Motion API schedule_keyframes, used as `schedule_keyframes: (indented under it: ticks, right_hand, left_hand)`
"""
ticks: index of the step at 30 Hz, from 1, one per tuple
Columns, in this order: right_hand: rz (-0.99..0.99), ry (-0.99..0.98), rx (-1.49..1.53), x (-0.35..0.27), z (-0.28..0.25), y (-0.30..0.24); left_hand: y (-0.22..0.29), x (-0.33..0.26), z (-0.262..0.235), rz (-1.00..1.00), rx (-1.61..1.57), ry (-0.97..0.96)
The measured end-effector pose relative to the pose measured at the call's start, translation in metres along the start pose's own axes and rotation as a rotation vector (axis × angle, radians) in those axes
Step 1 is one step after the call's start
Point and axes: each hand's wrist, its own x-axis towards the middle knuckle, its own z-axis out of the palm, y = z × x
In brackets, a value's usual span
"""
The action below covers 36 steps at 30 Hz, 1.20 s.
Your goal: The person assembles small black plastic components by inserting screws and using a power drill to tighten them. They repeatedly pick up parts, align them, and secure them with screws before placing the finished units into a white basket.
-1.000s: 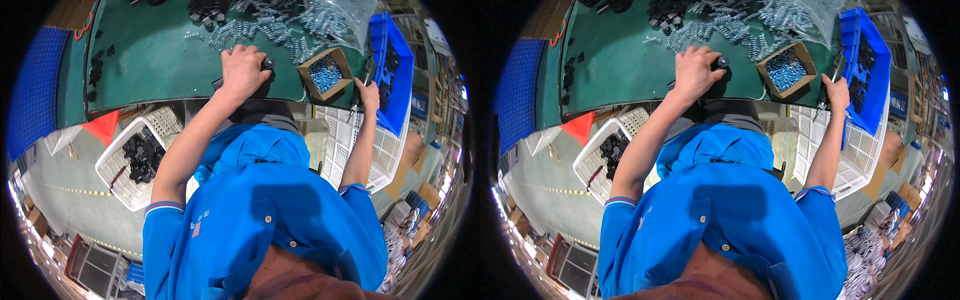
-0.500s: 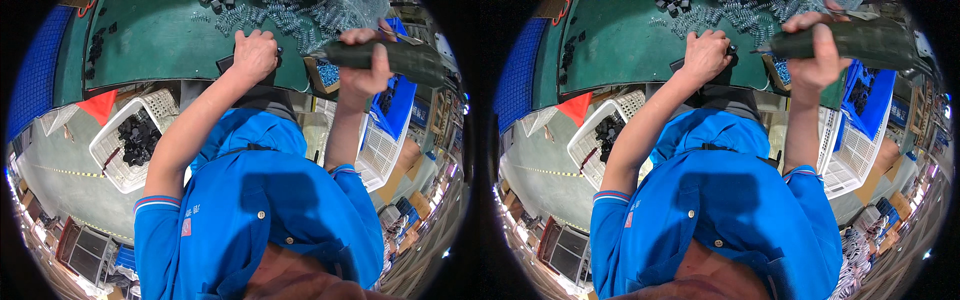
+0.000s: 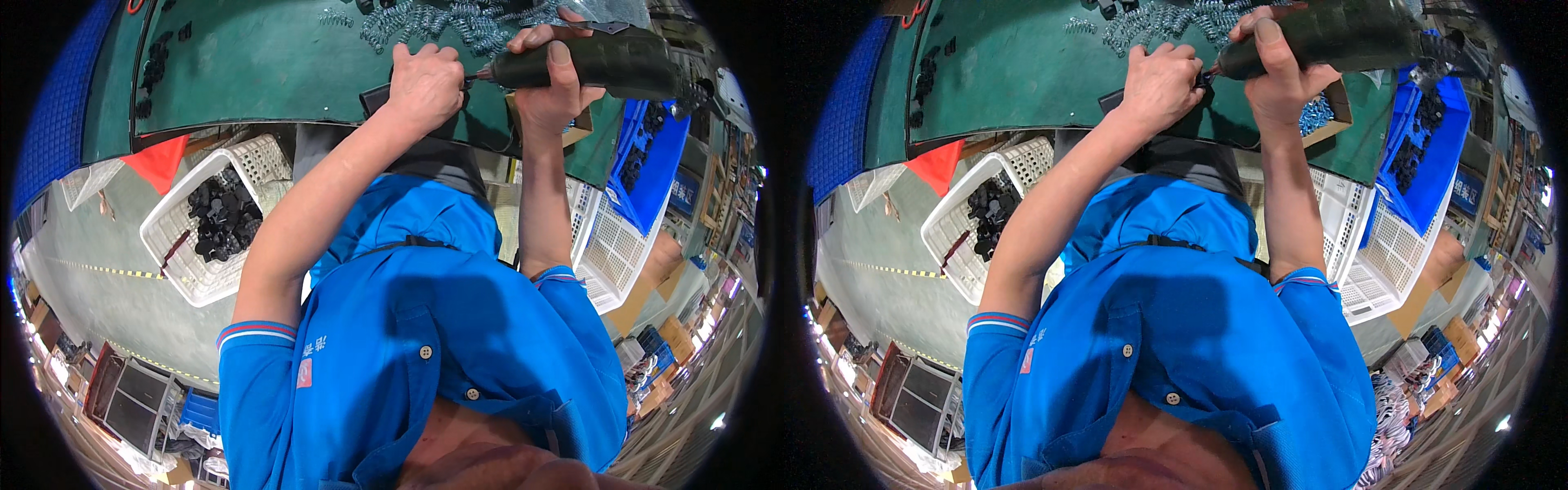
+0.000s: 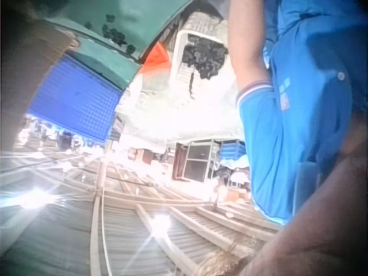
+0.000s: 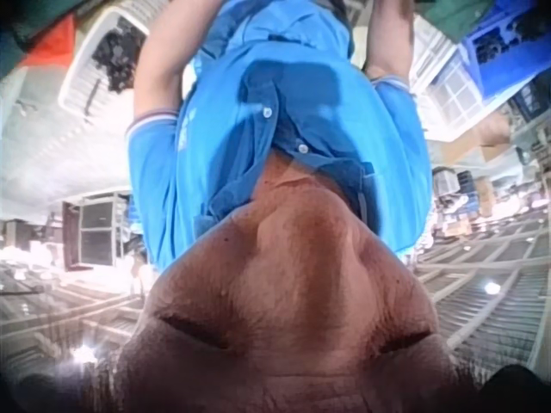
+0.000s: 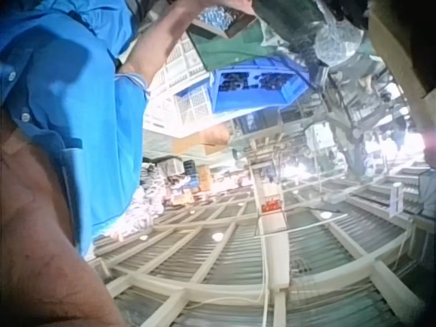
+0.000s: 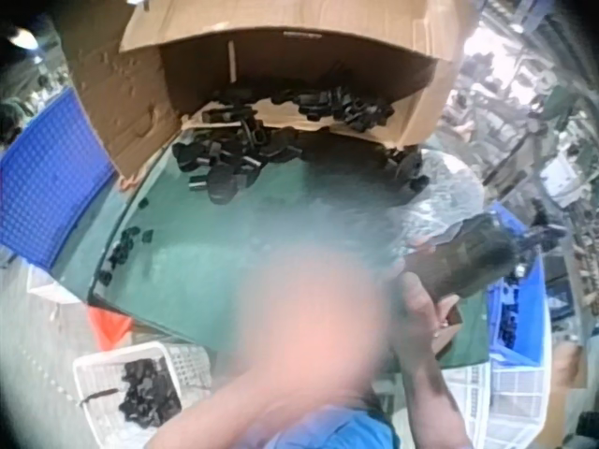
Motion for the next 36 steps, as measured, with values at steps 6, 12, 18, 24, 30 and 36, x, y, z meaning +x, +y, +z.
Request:
schedule_keyframes:
  ticks: [6,12,18,24,30,36]
  right_hand:
    - [-0.036,0.01,0.193,0.017,-0.006,0.014]
    - [-0.021,-0.069,0.242,0.018,-0.007,0.017]
    - [-0.016,-0.215,0.15,0.022,-0.013,0.013]
    - [0.047,-0.041,0.072,-0.003,-0.008,0.022]
    - [-0.025,-0.087,0.229,0.017,-0.009,0.002]
    - [0.019,-0.064,0.183,0.011,-0.01,0.016]
  left_hand:
    - [0.0,0.001,0.002,0.007,0.019,0.002]
    - [-0.001,0.0,0.002,0.01,0.017,0.016]
    - [-0.001,-0.001,0.003,-0.001,0.006,0.023]
    - [0.0,-0.002,0.001,0.019,-0.028,0.036]
    - [-0.002,-0.003,0.005,0.015,0.006,0.068]
    - [0.001,-0.001,0.004,0.01,-0.024,0.067]
